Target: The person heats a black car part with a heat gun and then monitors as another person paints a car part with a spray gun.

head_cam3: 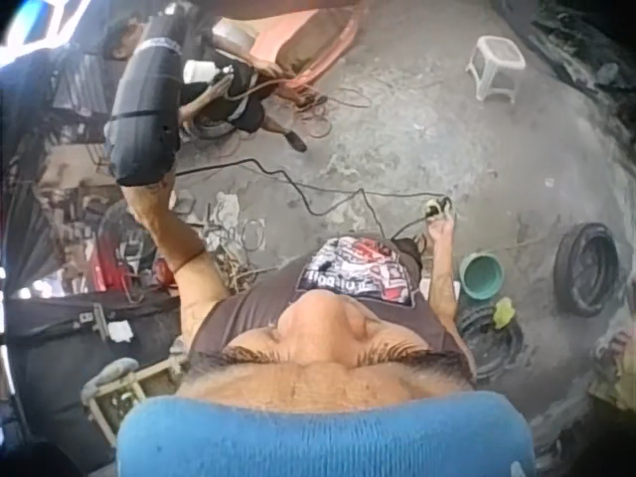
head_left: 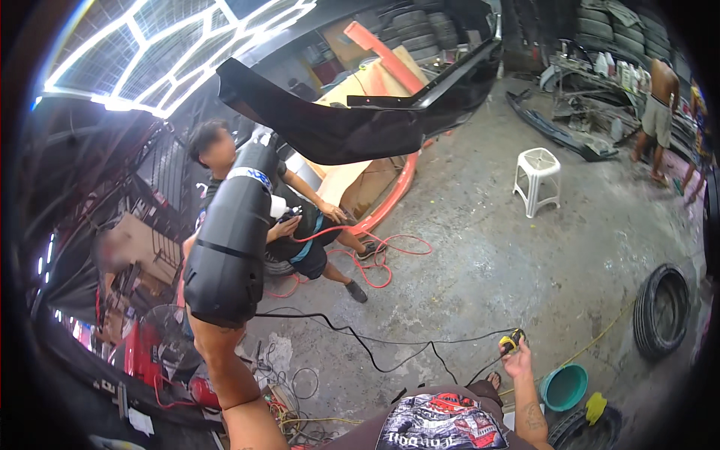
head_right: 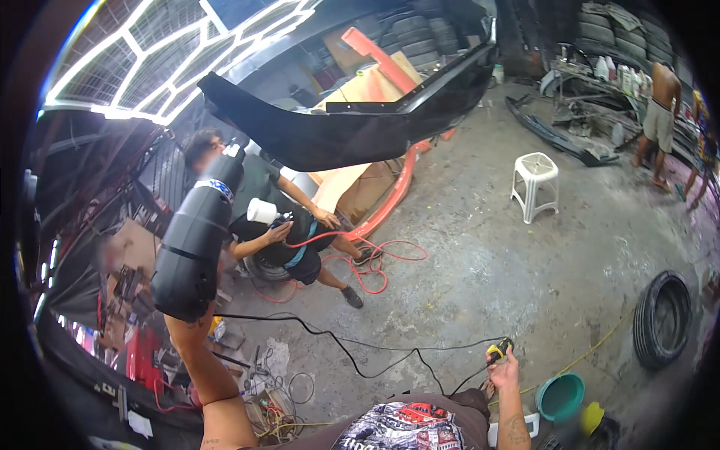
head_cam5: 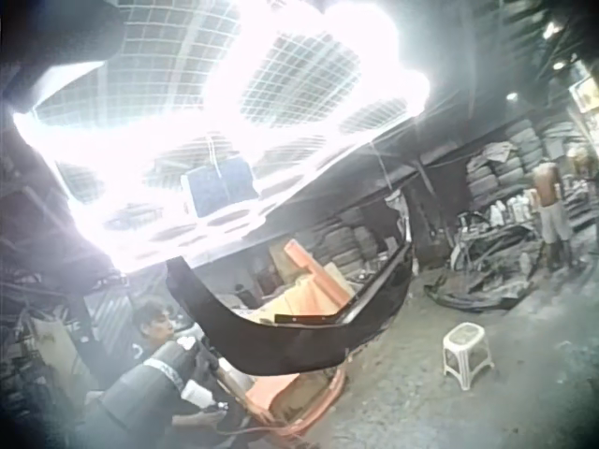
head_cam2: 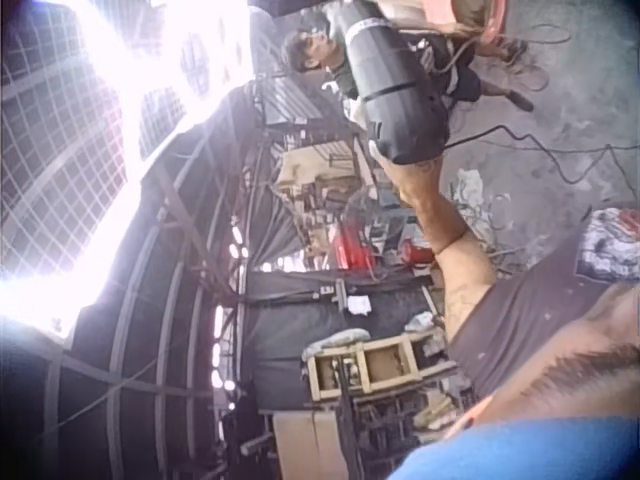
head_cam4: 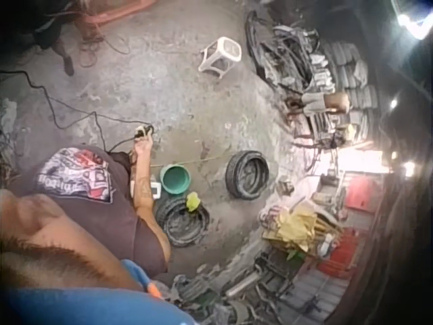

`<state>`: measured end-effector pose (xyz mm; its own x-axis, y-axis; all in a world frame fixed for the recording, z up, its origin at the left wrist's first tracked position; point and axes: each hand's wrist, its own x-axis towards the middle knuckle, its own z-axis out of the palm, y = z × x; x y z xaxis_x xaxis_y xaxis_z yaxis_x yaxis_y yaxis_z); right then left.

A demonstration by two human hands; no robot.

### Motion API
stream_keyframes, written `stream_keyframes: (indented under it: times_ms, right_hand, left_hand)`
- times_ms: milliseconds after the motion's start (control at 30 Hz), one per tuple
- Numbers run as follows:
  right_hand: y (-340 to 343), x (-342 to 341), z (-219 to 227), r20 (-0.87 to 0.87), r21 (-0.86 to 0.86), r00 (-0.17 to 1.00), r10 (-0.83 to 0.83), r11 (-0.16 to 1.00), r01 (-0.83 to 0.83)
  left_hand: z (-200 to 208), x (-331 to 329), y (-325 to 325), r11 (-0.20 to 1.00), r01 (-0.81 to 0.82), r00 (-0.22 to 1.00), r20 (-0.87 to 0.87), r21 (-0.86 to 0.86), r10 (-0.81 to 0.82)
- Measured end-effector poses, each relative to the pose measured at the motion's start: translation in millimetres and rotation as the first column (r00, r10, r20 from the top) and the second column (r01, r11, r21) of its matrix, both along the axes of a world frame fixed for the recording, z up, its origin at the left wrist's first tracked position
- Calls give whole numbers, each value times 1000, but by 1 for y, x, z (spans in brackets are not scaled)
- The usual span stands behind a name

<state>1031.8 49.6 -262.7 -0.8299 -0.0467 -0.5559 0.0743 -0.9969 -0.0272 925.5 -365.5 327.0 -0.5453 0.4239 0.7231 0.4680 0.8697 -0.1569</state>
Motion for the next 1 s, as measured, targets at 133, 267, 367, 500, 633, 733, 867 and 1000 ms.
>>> stream_keyframes:
  times_ms: [133,267,367,500,633,733,867,1000]
  right_hand:
    - [17,-15,18,16,19,997,77,997,-77]
    - [28,-30,21,-81,22,975,205,979,-204]
    - [41,-39,38,-41,46,968,246,969,-244]
    - [69,-54,41,-176,113,911,373,927,-358]
    - [97,-58,56,-177,207,871,458,883,-422]
    - [115,-67,58,-143,234,854,500,855,-462]
    - [131,-81,66,-96,315,858,505,833,-455]
    - [167,-93,61,-203,294,793,574,809,-510]
  left_hand:
    - [8,3,24,997,-70,972,-225,-19,64]
    - [7,20,11,995,-64,983,-166,73,75]
    - [-10,23,11,988,-132,984,-133,-85,120]
    - [-35,8,51,995,-98,994,-45,-26,96]
    - [-64,4,104,998,-45,999,25,-39,46]
    - [-96,-10,115,991,-102,994,23,-84,104]
    - [-140,-29,143,994,-76,983,161,-78,88]
    - [-175,-70,196,964,199,921,304,173,-245]
